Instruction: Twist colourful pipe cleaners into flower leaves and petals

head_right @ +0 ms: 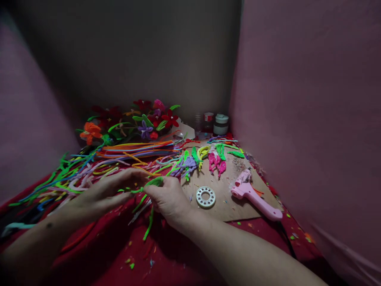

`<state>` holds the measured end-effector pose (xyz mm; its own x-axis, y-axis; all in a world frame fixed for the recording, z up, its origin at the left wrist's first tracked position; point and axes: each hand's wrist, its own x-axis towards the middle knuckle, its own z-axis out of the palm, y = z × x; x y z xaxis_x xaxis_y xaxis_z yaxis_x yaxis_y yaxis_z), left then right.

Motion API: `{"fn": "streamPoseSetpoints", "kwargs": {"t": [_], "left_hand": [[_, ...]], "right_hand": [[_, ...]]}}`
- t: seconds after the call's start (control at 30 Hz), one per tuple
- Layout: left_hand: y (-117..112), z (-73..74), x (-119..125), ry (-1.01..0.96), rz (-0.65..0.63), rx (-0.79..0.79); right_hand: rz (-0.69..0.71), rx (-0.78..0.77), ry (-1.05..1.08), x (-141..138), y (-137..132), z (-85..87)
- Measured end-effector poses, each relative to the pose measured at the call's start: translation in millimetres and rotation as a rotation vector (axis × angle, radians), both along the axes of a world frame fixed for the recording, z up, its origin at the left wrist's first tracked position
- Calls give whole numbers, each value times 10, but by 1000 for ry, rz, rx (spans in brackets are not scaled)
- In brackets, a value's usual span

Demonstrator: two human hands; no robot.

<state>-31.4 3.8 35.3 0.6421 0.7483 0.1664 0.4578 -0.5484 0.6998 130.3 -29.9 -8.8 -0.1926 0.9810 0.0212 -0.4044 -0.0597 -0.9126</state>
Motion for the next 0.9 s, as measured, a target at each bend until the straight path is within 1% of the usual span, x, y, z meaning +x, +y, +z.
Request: {"fn": "streamPoseSetpoints", "kwargs": {"t": [0.03, 0.07, 0.13, 0.17, 0.23, 0.3, 0.33, 0.4, 0.43, 0.53, 0.6, 0.7, 0.8, 0.87, 0.9], "left_hand": [[46, -1, -21, -93, 14, -203], [86, -18, -40, -203, 60, -371], [134, -91, -71, -389, 152, -636], [139, -134, -83, -439, 159, -743], [116, -208, -99, -451, 99, -924], [72, -247, -106, -426, 16, -1041], [51, -253, -106, -430, -10, -1068], [23, -247, -101, -449, -22, -1067], [15, -239, -97, -446, -9, -1049], [5, -215, -84, -412, 99, -958], [-3, -207, -79, -386, 128, -918], [-16, -210, -77, -383, 104, -907], [-27, -224, -72, -405, 96, -903], [-39, -237, -64, -407, 99, -860], [-47, -246, -58, -397, 106, -806]], "right_hand": [[-7, 29, -26, 10, -3, 16], [-13, 58, -51, 18, -7, 34], [-26, 126, -109, 25, -20, 72], [-34, 162, -142, 24, -27, 88], [-48, 241, -209, 21, -42, 107], [-54, 299, -254, 19, -51, 107], [-51, 316, -267, 20, -52, 100], [-54, 340, -298, 24, -47, 78], [-61, 353, -322, 27, -43, 65], [-93, 409, -420, 33, -32, 27], [-115, 434, -468, 35, -29, 12], [-122, 450, -498, 43, -33, 12], [-114, 499, -511, 52, -42, 24], [-127, 524, -519, 52, -46, 26], [-142, 517, -512, 48, -46, 24]]}}
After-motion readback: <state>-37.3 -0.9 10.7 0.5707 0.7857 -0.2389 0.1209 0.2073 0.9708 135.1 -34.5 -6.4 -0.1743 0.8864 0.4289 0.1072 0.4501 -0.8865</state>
